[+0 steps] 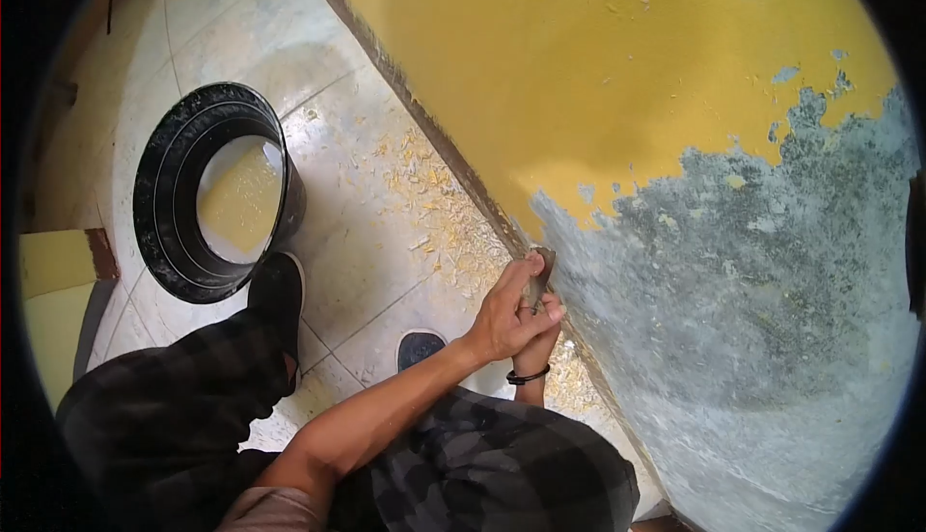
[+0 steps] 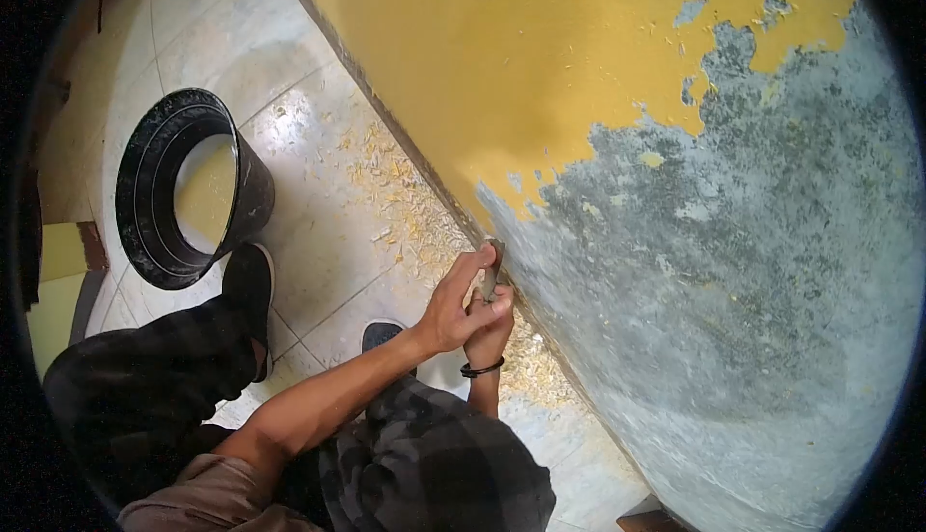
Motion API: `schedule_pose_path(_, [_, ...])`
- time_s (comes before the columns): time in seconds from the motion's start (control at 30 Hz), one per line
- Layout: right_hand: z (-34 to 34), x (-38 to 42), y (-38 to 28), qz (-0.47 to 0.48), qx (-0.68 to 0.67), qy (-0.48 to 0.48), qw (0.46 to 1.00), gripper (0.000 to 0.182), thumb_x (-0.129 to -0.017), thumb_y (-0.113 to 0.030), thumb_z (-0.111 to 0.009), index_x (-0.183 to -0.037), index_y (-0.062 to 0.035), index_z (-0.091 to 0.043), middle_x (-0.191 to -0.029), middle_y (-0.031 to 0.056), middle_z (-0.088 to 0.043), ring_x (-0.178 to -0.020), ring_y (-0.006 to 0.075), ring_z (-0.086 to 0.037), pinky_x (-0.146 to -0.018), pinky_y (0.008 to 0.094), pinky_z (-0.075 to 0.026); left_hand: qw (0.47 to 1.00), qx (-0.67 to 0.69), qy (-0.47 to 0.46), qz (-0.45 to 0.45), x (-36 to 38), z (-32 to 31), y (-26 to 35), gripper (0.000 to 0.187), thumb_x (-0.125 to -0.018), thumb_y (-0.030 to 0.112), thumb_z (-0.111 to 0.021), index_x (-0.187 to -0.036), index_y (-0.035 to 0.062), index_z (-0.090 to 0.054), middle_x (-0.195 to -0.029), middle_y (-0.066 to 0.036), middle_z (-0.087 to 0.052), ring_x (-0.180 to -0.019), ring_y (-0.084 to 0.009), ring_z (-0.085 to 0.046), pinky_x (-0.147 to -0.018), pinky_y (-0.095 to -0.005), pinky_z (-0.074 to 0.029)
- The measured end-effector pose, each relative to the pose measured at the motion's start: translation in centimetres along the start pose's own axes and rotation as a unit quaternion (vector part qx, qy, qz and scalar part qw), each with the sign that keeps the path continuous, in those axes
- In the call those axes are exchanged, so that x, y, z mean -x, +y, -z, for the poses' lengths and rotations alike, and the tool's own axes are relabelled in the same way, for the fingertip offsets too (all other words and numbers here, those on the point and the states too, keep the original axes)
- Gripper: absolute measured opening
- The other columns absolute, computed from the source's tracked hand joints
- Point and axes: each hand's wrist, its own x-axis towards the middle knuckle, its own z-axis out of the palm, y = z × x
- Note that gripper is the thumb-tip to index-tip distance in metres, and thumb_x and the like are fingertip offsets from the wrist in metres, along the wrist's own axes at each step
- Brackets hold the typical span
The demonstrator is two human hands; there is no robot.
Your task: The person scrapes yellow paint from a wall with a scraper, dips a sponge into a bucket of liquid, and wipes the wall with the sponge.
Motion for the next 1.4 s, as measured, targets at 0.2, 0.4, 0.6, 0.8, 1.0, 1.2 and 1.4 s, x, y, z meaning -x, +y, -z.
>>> schedule_pose_path(0.2, [0.0, 0.6, 1.7, 0.046, 0.049, -0.015, 0.998, 0.013, -0.090, -0.009, -0.058, -0.096, -0.0023, -0.048, -0.083, 0.0038, -0.052, -0.078, 0.0092, -0.048, -0.068, 0.0269, -0.043, 0.999, 0.023, -0.004, 0.035, 0.5, 0.1, -0.5, 0.064, -0.083, 0.029, -0.067, -0.129, -0.0082, -0.042, -0.119, -0.024, -0.050, -0.114, -0.0362, -0.050, -0.098, -0.0390, -0.037])
schedule_pose_path(0.4, [-0.3, 0.0, 2.0, 0.016, 0.011, -0.014, 1.000, 0.015, -0.090, -0.006, -0.059, -0.098, -0.0029, -0.047, -0.088, 0.0013, -0.053, -0.080, 0.0104, -0.049, -0.069, 0.0261, -0.044, 0.999, 0.017, -0.007, 0.032, -0.1, 0.1, -1.6, 0.063, -0.083, 0.029, -0.065, -0.129, -0.0077, -0.043, -0.118, -0.023, -0.051, -0.115, -0.0338, -0.050, -0.100, -0.0382, -0.036])
schedule_pose_path(0.6, [-1.2, 1.6, 1.8, -0.012, -0.046, 0.020, 0.999, 0.018, -0.089, -0.004, -0.059, -0.101, -0.0037, -0.046, -0.090, 0.0025, -0.053, -0.080, 0.0110, -0.049, -0.068, 0.0253, -0.044, 1.000, 0.003, -0.020, 0.017, 0.7, -0.1, -0.8, 0.061, -0.082, 0.027, -0.065, -0.128, -0.0077, -0.043, -0.116, -0.022, -0.051, -0.116, -0.0340, -0.050, -0.101, -0.0373, -0.035])
schedule_pose_path(0.8, [-0.3, 1.1, 2.4, -0.013, 0.053, 0.003, 0.998, 0.014, -0.090, -0.010, -0.058, -0.098, -0.0034, -0.049, -0.088, 0.0039, -0.054, -0.080, 0.0109, -0.050, -0.067, 0.0278, -0.043, 0.998, 0.013, -0.036, 0.059, 0.8, -0.2, -1.2, 0.063, -0.083, 0.029, -0.066, -0.128, -0.0074, -0.043, -0.121, -0.023, -0.050, -0.117, -0.0341, -0.049, -0.102, -0.0381, -0.035])
schedule_pose_path(1.0, [-1.0, -0.4, 1.1, 0.003, -0.034, -0.025, 0.999, 0.008, -0.092, -0.008, -0.056, -0.096, -0.0038, -0.050, -0.091, 0.0015, -0.053, -0.080, 0.0098, -0.050, -0.070, 0.0251, -0.044, 1.000, 0.002, 0.017, 0.010, -0.3, -0.1, -1.9, 0.063, -0.082, 0.029, -0.067, -0.127, -0.0077, -0.043, -0.119, -0.023, -0.051, -0.115, -0.0355, -0.050, -0.100, -0.0378, -0.037])
schedule_pose_path(1.2, [-1.9, 0.2, 1.8, -0.002, -0.167, -0.020, 0.986, 0.014, -0.091, -0.007, -0.054, -0.102, -0.0020, -0.047, -0.101, 0.0053, -0.058, -0.085, 0.0134, -0.054, -0.071, 0.0249, -0.045, 1.000, -0.006, -0.018, 0.020, 0.2, 0.0, -1.0, 0.064, -0.082, 0.029, -0.066, -0.128, -0.0070, -0.042, -0.123, -0.022, -0.048, -0.120, -0.0327, -0.046, -0.103, -0.0371, -0.033])
schedule_pose_path(1.4, [-1.9, 1.0, 2.8, -0.085, -0.172, -0.025, 0.981, 0.016, -0.091, -0.008, -0.057, -0.101, -0.0022, -0.046, -0.086, 0.0020, -0.055, -0.076, 0.0112, -0.051, -0.065, 0.0266, -0.046, 0.999, -0.003, -0.005, 0.037, 0.3, 0.8, -1.5, 0.065, -0.081, 0.029, -0.066, -0.129, -0.0069, -0.041, -0.122, -0.023, -0.048, -0.119, -0.0340, -0.047, -0.103, -0.0372, -0.033])
